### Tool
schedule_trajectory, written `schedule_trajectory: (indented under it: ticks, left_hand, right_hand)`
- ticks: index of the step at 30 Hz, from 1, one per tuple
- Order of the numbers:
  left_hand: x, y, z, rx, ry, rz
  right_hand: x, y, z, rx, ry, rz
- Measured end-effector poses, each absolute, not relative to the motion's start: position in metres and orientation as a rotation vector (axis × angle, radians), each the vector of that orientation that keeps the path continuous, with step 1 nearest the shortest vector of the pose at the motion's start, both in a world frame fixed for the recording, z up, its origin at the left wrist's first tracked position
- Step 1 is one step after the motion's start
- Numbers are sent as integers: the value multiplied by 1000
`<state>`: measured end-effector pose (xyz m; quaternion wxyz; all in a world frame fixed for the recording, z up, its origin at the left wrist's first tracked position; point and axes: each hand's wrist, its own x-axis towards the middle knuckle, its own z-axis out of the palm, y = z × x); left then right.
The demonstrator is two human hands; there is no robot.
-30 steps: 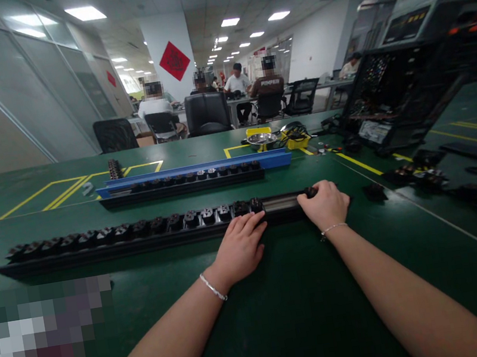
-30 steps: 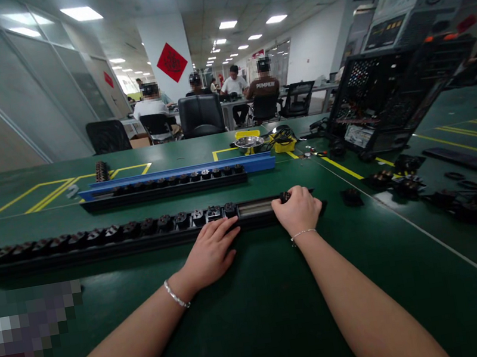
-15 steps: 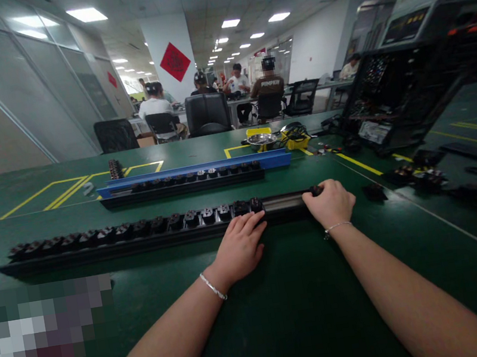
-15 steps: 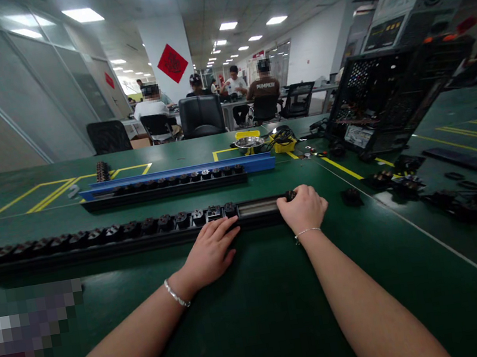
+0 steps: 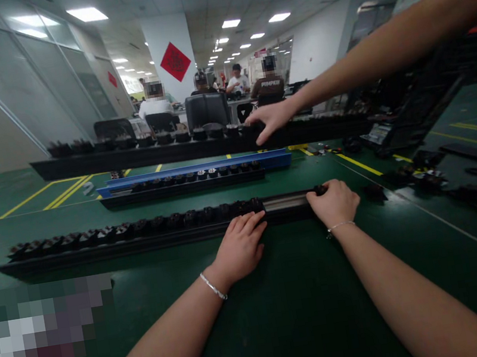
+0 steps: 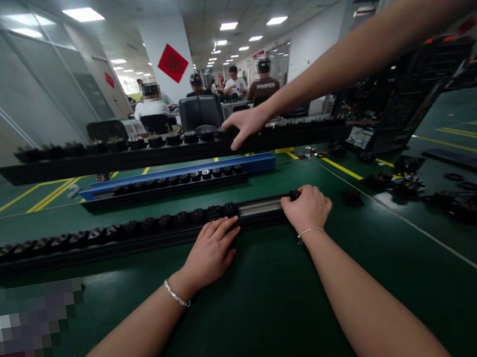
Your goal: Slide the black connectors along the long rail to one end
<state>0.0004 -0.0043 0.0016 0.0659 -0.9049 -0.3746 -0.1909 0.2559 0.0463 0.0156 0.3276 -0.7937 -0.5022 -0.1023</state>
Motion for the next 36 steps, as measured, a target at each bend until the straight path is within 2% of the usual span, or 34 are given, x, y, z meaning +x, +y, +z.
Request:
schedule_trajectory:
  ticks: [36]
  left_hand:
    - [0, -4, 2, -2723, -1133, -547]
  right_hand:
    - [278, 50, 11, -2033, -1149, -262]
